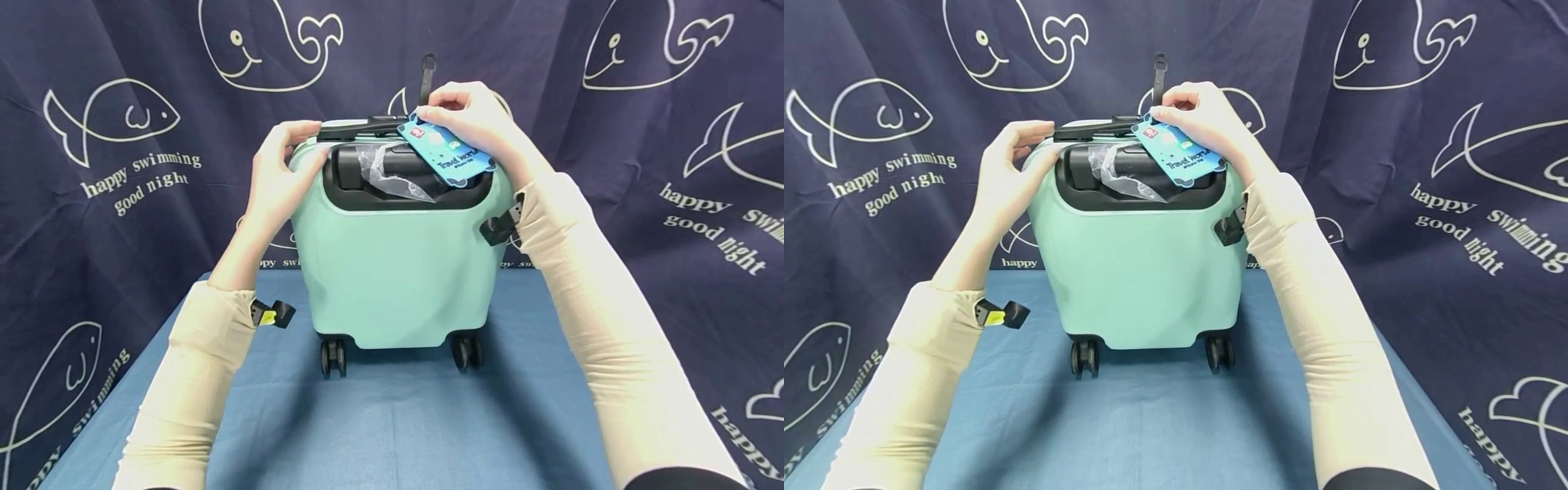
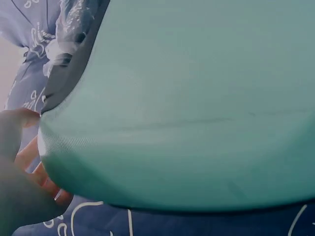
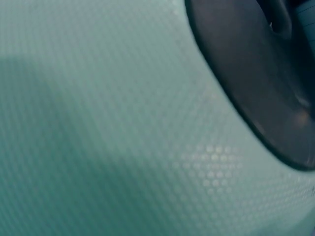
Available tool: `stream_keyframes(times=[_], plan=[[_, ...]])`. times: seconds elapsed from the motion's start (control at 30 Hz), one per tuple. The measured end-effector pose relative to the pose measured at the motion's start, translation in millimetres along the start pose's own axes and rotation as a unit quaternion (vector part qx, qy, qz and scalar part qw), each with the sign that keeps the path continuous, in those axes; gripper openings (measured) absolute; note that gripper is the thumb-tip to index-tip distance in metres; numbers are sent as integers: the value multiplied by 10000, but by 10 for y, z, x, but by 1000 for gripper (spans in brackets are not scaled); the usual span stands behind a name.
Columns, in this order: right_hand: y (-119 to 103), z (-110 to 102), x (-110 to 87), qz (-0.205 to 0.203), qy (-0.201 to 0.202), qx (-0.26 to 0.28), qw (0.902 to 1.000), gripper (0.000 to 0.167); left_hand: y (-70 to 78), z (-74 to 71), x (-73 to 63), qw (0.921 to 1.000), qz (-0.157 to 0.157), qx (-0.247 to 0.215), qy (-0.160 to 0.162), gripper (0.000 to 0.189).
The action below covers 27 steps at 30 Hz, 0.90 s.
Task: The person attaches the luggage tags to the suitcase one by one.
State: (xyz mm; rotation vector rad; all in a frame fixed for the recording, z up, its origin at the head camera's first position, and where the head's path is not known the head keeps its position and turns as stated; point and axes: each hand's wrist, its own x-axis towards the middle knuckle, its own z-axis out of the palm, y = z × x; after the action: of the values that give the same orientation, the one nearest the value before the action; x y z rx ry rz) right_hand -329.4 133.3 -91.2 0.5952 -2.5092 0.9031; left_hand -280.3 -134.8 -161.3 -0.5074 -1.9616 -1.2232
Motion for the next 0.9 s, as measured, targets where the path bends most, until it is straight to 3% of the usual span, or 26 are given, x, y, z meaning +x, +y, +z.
stream_keyframes(times=[0.4,0.7,0.9], plan=[[-4,-5,8,-143,18,270,9995,20,213,178,335,9948,73,741,-699,35],[-13,5,-3,-53,-39,115,9999,26,270,302,547,9809,200,1274,-1458,36],[-10,8,-14,-60,1,109,9999,25,317,410,637,9760,-82,1221,-1803,32]])
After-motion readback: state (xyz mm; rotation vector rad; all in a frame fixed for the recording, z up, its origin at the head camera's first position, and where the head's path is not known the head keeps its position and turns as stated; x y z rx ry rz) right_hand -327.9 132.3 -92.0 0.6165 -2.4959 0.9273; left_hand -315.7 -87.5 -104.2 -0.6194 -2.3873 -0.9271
